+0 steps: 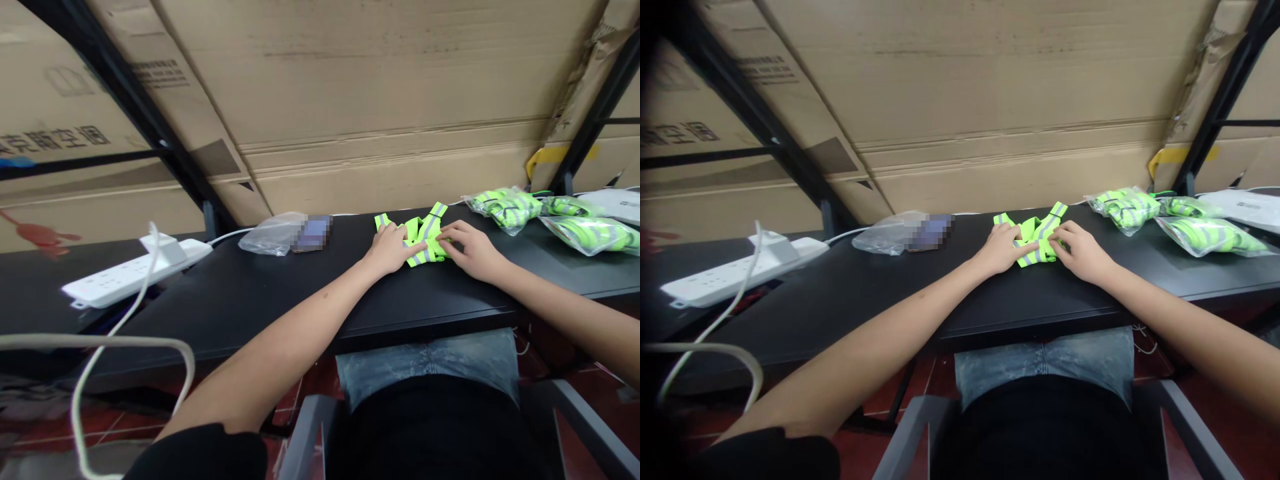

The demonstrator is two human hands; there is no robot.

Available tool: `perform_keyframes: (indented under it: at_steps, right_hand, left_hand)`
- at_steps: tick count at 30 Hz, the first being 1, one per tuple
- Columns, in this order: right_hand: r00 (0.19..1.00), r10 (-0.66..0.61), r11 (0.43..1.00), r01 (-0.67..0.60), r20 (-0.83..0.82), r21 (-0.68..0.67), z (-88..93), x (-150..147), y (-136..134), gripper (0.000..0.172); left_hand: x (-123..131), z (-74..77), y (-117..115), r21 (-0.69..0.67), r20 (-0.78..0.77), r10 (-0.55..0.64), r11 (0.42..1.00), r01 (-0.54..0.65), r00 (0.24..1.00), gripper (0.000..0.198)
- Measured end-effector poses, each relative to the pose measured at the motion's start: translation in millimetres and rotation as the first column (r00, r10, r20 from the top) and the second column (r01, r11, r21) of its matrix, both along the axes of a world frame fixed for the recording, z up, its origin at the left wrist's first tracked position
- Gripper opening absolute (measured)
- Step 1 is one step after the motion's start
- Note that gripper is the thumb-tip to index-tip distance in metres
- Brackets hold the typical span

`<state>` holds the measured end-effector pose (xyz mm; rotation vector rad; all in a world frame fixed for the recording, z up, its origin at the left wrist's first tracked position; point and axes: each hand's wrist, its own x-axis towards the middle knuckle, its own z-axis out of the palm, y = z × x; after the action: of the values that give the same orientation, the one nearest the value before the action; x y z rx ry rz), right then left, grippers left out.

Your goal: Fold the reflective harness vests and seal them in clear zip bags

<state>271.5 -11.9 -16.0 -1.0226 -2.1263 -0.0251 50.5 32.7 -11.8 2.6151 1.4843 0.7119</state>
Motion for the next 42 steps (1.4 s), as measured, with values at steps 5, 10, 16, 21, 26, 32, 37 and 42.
perform_keyframes:
  at_steps: [5,10,16,21,26,32,37,42]
  right_hand:
    - [0.971,0.026,0.999,-0.019,0.236,-0.031,4.0,5,-4,0.034]
    - [0.948,0.155,0.974,-0.101,0.279,-0.201,6.8,20,-2,0.049]
    - [0.926,0.145,0.984,-0.099,0.349,-0.146,10.5,15,1,0.048]
    - [0.949,0.125,0.983,-0.079,0.289,-0.165,25.9,9,4,0.040]
    - [0.945,0.260,0.819,-0.106,0.199,-0.564,43.2,5,32,0.048]
    - [0.962,0.084,0.902,0.037,0.258,-0.430,20.1,1,58,0.038]
    - [0.939,0.062,0.983,0.001,0.338,-0.182,7.1,2,54,0.041]
    - [0.958,-0.102,0.969,0.156,0.266,-0.190,1.7,1,47,0.036]
  left_hand:
    - [-5,12.4,-21,0.063,-0.172,-0.038,0.997,0.049,0.984,0.056]
    - [-24,18.0,-45,0.044,-0.196,-0.176,0.981,0.188,0.965,0.056]
    - [-36,13.3,-43,-0.027,-0.143,-0.235,0.972,0.233,0.962,0.025]
    - [-33,10.2,-21,-0.104,0.190,-0.243,0.958,0.266,0.951,0.021]
    - [-27,4.2,8,-0.191,0.150,-0.147,0.966,0.174,0.978,0.036]
    - [-21,3.7,7,-0.012,0.035,0.060,0.998,-0.059,0.998,0.030]
    - [-14,13.6,-16,0.089,-0.083,0.388,0.920,-0.381,0.918,0.054]
    - [-14,13.9,-23,0.011,-0.156,0.185,0.983,-0.185,0.970,0.051]
